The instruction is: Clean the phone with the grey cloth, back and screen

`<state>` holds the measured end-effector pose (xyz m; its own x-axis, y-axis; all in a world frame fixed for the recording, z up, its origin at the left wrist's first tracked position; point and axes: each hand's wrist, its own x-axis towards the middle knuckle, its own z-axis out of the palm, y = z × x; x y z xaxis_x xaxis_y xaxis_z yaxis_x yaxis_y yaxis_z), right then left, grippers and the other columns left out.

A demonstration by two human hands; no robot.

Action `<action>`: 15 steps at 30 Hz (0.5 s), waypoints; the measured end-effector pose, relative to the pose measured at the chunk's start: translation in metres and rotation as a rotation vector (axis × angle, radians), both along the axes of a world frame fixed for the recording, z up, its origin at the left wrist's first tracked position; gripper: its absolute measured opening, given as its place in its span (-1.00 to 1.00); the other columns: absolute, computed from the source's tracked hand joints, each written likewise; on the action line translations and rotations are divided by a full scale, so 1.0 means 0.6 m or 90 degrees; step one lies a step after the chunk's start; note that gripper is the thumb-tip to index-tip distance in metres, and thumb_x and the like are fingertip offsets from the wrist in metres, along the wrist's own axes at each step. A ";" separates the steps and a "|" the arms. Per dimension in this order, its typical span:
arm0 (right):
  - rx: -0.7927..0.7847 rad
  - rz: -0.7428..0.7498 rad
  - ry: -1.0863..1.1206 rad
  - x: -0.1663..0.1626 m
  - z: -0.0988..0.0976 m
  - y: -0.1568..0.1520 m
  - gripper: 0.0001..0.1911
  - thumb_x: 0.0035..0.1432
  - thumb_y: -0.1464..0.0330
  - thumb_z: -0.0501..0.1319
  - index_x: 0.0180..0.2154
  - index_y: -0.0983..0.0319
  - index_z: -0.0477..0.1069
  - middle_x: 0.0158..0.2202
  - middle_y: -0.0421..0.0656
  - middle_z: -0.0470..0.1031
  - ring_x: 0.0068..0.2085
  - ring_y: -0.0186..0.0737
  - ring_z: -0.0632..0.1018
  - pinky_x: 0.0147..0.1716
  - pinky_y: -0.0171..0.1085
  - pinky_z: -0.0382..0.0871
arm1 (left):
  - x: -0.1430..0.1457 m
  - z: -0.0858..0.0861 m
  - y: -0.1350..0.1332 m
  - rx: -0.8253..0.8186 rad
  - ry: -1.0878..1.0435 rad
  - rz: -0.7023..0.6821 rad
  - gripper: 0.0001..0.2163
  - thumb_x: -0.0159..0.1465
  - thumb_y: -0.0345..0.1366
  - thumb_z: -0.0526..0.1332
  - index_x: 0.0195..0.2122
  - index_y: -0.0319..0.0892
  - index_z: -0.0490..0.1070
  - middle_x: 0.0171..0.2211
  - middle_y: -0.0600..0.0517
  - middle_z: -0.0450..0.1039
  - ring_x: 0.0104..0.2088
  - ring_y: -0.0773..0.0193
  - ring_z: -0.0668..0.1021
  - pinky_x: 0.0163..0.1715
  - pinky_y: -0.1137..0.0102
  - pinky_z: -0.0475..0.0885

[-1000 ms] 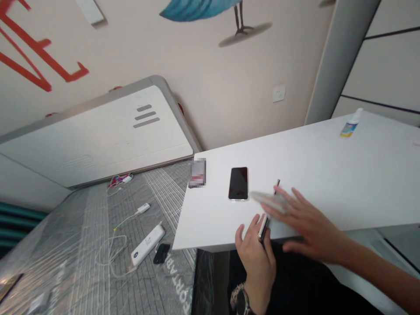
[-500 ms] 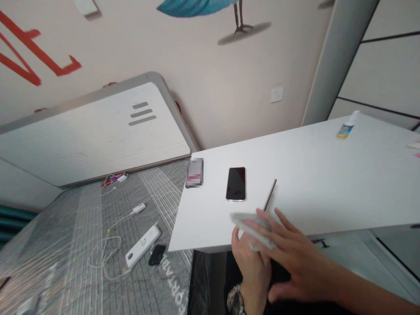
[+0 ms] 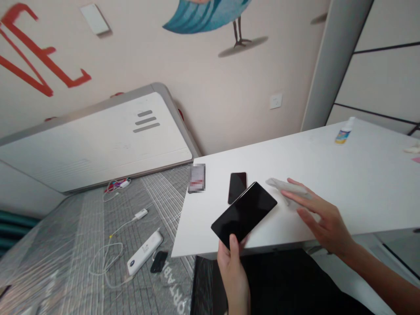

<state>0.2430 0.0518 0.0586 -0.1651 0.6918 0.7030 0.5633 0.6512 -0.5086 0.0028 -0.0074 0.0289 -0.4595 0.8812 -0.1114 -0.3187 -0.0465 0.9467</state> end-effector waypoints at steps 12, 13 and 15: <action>-0.144 0.034 0.189 -0.032 0.086 -0.029 -0.76 0.37 0.21 0.33 -0.26 0.08 0.28 -0.35 -0.29 0.37 -0.38 -0.29 0.43 -0.37 -0.33 0.36 | 0.020 0.005 -0.027 -0.016 -0.175 -0.178 -0.48 0.26 0.02 0.51 0.13 -0.17 0.59 0.01 -0.18 0.69 -0.19 0.05 0.76 -0.36 0.39 0.70; -0.166 0.029 0.196 -0.034 0.082 -0.023 -0.77 0.38 0.20 0.31 -0.23 0.08 0.27 -0.33 -0.29 0.36 -0.36 -0.29 0.43 -0.36 -0.33 0.36 | 0.020 0.005 -0.030 -0.011 -0.164 -0.175 -0.48 0.26 0.03 0.50 0.14 -0.16 0.59 0.02 -0.17 0.69 -0.16 0.04 0.76 -0.35 0.37 0.70; -0.222 0.038 0.221 -0.037 0.072 -0.016 -0.80 0.42 0.16 0.26 -0.17 0.07 0.29 -0.30 -0.28 0.37 -0.34 -0.28 0.44 -0.35 -0.33 0.38 | 0.018 0.008 -0.033 -0.003 -0.130 -0.144 -0.46 0.24 0.05 0.51 0.13 -0.16 0.59 0.04 -0.16 0.68 -0.13 0.01 0.75 -0.31 0.33 0.72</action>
